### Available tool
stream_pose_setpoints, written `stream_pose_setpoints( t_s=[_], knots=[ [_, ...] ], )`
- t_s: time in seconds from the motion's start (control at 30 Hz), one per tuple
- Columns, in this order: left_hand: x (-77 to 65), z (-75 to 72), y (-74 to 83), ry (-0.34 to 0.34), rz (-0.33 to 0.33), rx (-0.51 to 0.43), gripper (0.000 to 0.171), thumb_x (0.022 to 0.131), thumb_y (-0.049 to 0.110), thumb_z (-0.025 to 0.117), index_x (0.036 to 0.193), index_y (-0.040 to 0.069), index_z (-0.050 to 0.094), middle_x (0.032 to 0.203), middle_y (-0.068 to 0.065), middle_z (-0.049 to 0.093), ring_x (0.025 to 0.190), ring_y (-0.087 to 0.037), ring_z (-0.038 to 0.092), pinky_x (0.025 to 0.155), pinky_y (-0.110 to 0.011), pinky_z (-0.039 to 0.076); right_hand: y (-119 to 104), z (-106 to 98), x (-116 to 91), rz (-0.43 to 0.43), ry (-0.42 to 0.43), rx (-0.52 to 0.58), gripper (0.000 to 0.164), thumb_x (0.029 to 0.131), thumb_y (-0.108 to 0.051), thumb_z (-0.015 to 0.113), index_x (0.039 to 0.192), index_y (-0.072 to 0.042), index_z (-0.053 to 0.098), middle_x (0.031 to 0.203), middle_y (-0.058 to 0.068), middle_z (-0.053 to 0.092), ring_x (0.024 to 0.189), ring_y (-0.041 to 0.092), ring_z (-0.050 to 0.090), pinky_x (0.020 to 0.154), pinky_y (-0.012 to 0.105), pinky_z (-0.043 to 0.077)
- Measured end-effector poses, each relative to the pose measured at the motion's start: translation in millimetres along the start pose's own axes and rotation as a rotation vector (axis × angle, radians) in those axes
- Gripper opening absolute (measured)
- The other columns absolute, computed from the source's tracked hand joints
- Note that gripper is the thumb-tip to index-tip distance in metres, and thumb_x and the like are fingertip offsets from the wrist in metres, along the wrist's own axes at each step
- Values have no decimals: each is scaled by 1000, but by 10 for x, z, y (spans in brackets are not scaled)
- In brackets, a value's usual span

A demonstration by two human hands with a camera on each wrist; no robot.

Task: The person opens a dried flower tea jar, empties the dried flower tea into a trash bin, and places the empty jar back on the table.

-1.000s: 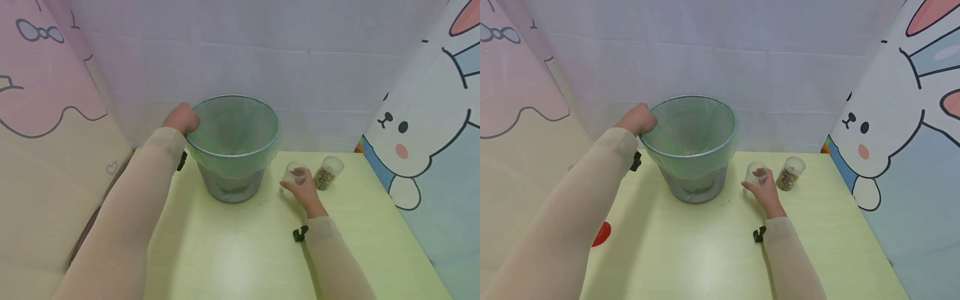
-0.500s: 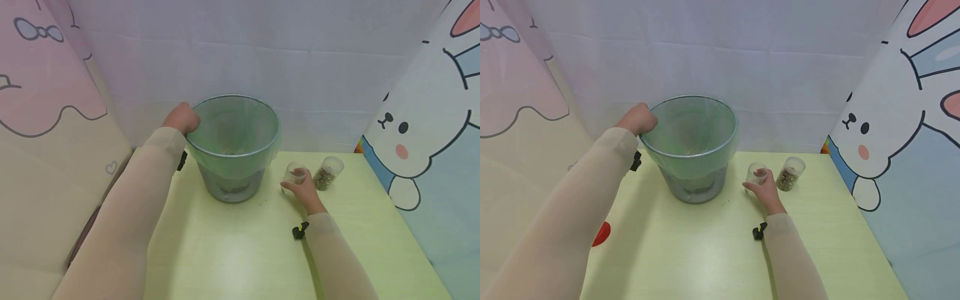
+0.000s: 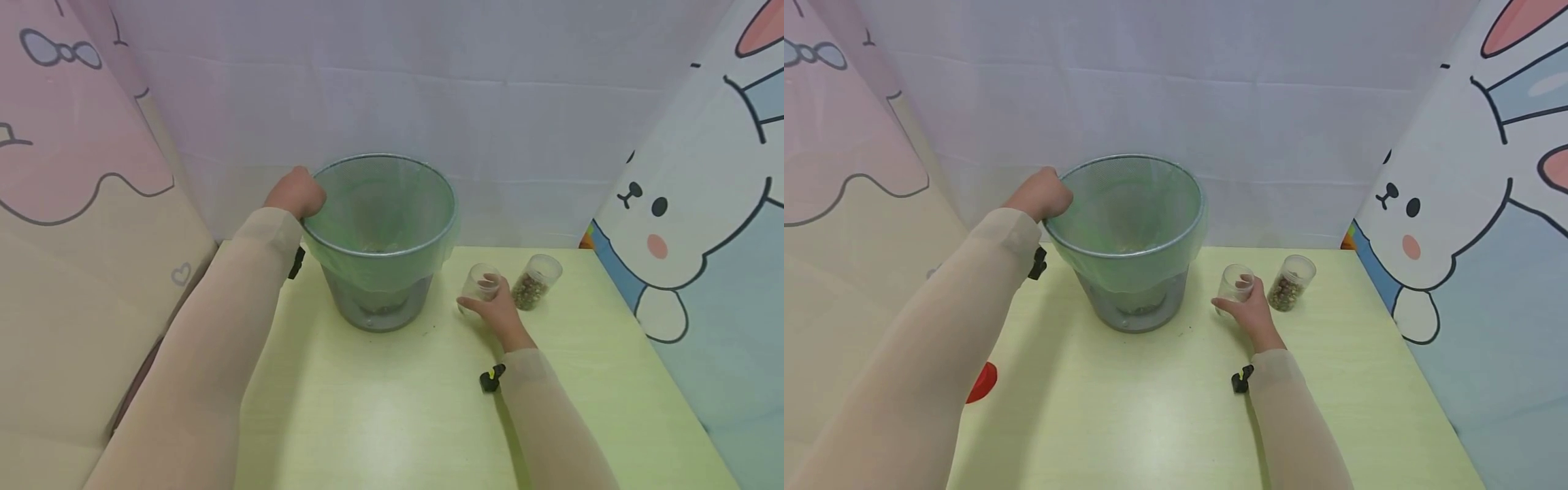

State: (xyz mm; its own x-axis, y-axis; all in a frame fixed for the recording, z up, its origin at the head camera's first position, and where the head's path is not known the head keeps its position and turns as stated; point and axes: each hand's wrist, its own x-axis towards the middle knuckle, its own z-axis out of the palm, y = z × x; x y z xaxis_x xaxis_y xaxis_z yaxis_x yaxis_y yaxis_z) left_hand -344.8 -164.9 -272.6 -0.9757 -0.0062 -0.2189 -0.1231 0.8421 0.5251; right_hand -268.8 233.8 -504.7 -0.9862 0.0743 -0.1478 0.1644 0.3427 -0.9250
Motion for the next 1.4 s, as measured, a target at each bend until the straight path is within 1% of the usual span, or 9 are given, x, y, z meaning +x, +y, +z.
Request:
stream_pose_setpoints(
  t_s=[0.17, 0.37, 0.53, 0.67, 0.8, 0.93, 1.1, 1.23, 1.4],
  knots=[
    [0, -2, -3, -1, -1, 0, 66, 101, 8, 31, 159, -11, 7, 127, -26, 48, 82, -28, 53, 78, -40, 49, -28, -50, -84, 1, 28, -10, 105, 84, -35, 88, 160, -8, 21, 158, 18, 35, 147, 39, 32, 118, 52, 30],
    [11, 5, -10, -7, -1, -1, 67, 101, 9, 31, 160, -11, 5, 138, -29, 46, 81, -27, 54, 77, -39, 50, -63, -161, -251, 9, 50, -85, 110, 85, -36, 87, 162, -6, 16, 158, 24, 32, 147, 41, 31, 116, 55, 32],
    [13, -2, -20, 7, -16, -4, 66, 101, 9, 32, 159, -11, 7, 122, -25, 50, 75, -24, 58, 75, -38, 53, -80, -248, -433, 13, 63, -166, 106, 87, -41, 84, 162, -4, 18, 158, 24, 33, 146, 41, 33, 114, 57, 33],
    [16, 6, -23, -2, -9, -15, 67, 101, 8, 32, 159, -11, 6, 120, -24, 49, 75, -24, 59, 74, -38, 54, -78, -336, -603, 47, 132, -147, 98, 90, -45, 80, 159, -4, 24, 155, 22, 38, 143, 38, 39, 111, 55, 38],
    [14, 12, -15, -2, -11, -18, 67, 101, 8, 32, 160, -10, 6, 120, -23, 49, 74, -24, 59, 74, -38, 54, -68, -423, -697, 60, 249, -84, 93, 90, -50, 78, 155, -3, 31, 149, 20, 44, 136, 35, 46, 106, 50, 42],
    [6, 11, -8, 4, -21, -19, 66, 101, 8, 32, 159, -10, 8, 117, -22, 51, 74, -24, 59, 73, -38, 55, -41, -491, -703, 83, 367, -29, 92, 91, -52, 76, 155, -4, 31, 148, 19, 45, 133, 34, 48, 104, 49, 44],
    [7, 9, -16, -6, -19, -32, 66, 101, 8, 32, 160, -10, 7, 124, -24, 49, 78, -26, 58, 74, -38, 54, -30, -571, -641, 120, 449, 11, 99, 89, -50, 78, 158, -6, 23, 156, 17, 34, 140, 33, 40, 109, 51, 39],
    [5, 9, -16, -6, -23, -31, 66, 101, 9, 32, 160, -9, 6, 128, -25, 48, 80, -26, 58, 74, -38, 53, -28, -641, -548, 152, 448, 42, 108, 87, -50, 80, 162, -10, 13, 163, 14, 22, 147, 32, 29, 114, 51, 34],
    [-13, 17, 20, 4, -36, -36, 64, 102, 7, 33, 159, -9, 10, 122, -23, 50, 77, -24, 59, 70, -37, 56, -27, -722, -444, 192, 399, 55, 116, 87, -51, 80, 165, -12, 4, 168, 13, 14, 152, 32, 21, 118, 50, 28]
  ],
)
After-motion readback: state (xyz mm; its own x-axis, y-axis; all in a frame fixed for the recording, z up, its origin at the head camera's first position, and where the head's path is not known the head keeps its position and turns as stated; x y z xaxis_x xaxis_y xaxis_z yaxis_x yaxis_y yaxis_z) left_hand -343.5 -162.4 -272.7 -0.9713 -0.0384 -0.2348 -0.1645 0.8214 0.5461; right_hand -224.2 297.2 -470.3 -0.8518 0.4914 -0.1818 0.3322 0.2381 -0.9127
